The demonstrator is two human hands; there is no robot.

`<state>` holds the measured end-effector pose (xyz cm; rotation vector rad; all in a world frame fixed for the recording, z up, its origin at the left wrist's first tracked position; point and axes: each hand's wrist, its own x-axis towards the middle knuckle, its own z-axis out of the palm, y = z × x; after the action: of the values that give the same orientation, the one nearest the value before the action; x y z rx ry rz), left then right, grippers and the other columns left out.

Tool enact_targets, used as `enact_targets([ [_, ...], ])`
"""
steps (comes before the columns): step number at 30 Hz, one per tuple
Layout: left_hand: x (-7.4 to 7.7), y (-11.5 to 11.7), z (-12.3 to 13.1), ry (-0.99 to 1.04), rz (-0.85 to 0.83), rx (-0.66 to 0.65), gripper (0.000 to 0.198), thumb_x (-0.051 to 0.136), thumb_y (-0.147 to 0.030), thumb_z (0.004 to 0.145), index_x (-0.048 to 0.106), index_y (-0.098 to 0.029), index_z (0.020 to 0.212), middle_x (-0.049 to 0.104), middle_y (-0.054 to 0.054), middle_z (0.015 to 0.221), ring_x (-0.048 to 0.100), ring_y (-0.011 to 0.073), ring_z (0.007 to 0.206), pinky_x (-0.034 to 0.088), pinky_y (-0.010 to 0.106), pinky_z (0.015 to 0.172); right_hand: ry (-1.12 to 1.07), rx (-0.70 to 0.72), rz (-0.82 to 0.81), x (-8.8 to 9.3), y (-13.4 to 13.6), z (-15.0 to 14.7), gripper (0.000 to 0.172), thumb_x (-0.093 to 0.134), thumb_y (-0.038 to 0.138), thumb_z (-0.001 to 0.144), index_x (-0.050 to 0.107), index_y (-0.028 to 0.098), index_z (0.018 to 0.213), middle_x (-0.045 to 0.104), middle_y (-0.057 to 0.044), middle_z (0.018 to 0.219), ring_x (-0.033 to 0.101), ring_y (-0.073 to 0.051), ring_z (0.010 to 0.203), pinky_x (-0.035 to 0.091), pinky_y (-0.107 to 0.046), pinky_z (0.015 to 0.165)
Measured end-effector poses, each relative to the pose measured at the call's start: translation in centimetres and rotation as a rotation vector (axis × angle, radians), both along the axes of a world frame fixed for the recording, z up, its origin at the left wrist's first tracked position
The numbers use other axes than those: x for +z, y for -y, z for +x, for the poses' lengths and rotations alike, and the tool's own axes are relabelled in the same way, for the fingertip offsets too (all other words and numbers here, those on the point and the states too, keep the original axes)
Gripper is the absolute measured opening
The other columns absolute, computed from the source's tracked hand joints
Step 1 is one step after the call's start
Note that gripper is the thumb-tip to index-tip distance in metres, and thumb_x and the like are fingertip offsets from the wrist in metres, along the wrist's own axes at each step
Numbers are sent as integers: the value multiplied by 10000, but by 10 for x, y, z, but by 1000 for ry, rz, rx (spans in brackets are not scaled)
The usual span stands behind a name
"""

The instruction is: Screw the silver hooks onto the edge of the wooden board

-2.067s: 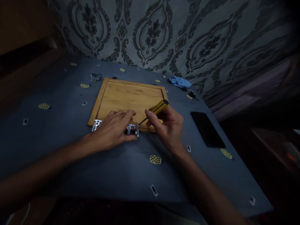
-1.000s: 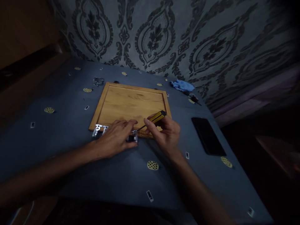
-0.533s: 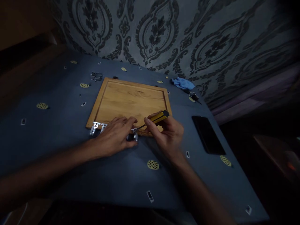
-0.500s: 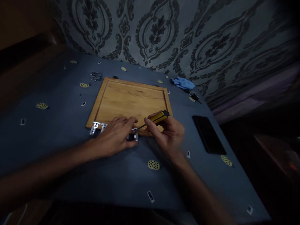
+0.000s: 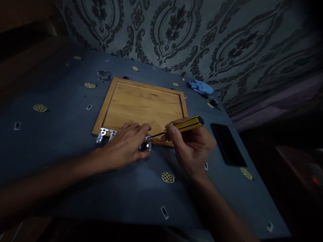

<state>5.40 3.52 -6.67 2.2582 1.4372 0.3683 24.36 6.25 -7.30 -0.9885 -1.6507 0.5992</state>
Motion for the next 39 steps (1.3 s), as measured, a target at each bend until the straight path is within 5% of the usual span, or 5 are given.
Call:
enact_targets([
  [16, -2, -1, 1, -15, 10, 10, 475, 781, -339, 870, 530, -152, 1227, 692, 128, 1218, 639, 307, 1133, 486, 433, 974, 51, 27, -14, 4, -1, -5, 151, 724, 343, 922, 670, 230, 837, 656, 10, 736, 629, -139, 616, 537, -275, 542],
  [28, 1, -1, 1, -25, 12, 9, 485, 793, -338, 863, 527, -165, 1230, 690, 124, 1247, 635, 311, 1165, 486, 435, 991, 6, 354, -222, 24, -9, 9, 133, 780, 343, 891, 770, 245, 980, 775, -9, 997, 717, -146, 766, 598, -292, 724],
  [39, -4, -1, 0, 0, 62, 7, 474, 798, -329, 853, 526, -176, 1211, 705, 100, 1185, 649, 287, 1111, 494, 410, 964, 40, 174, -127, 18, -10, 4, 234, 863, 428, 805, 760, 226, 863, 732, 12, 774, 666, -134, 584, 540, -269, 538],
])
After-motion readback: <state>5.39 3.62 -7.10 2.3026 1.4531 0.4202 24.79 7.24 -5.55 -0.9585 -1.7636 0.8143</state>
